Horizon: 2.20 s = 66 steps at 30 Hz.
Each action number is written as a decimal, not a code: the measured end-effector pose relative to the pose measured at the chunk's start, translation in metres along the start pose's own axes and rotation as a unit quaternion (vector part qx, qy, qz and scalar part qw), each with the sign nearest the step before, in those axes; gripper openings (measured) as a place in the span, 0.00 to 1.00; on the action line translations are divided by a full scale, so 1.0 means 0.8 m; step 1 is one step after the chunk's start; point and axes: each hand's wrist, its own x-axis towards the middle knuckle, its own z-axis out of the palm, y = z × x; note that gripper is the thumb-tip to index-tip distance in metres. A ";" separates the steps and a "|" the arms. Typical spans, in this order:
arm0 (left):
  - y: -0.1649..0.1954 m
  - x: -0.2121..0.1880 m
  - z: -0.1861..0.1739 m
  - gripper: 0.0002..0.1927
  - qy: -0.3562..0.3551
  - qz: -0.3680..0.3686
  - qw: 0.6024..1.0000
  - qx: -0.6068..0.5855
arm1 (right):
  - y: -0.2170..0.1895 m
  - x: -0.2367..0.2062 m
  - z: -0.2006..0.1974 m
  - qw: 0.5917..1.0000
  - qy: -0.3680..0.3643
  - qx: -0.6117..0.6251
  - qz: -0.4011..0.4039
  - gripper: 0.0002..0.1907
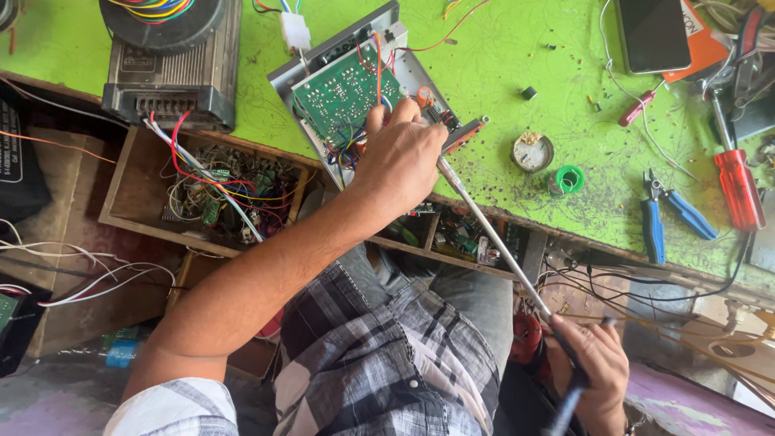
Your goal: The person works on an open electronic device on a green workbench, using a screwdriver to tighten screws on the casing and adjusting internal wires and components. The person repeatedly repositions the device and uses both hands to align parts while securing them.
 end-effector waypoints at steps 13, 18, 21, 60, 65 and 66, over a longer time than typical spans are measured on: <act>0.004 0.006 -0.001 0.04 -0.007 -0.008 1.000 -0.005 | 0.004 -0.029 0.003 0.930 0.035 0.282 0.233 0.18; 0.003 0.008 0.001 0.04 -0.019 -0.011 1.000 0.011 | 0.006 -0.030 -0.002 0.927 0.026 0.280 0.247 0.18; 0.001 0.008 0.004 0.03 0.003 0.002 1.000 0.009 | -0.004 -0.030 -0.024 0.942 0.047 0.247 0.224 0.17; -0.152 -0.045 -0.038 0.05 0.397 0.021 0.905 -0.149 | 0.059 0.139 -0.037 0.931 -0.107 -0.324 0.129 0.55; -0.161 -0.048 -0.033 0.07 0.411 0.026 0.906 -0.094 | 0.048 0.130 -0.027 0.919 -0.094 -0.345 0.164 0.55; -0.161 -0.049 -0.032 0.07 0.412 0.018 0.905 -0.104 | 0.046 0.127 -0.027 0.922 -0.088 -0.340 0.163 0.56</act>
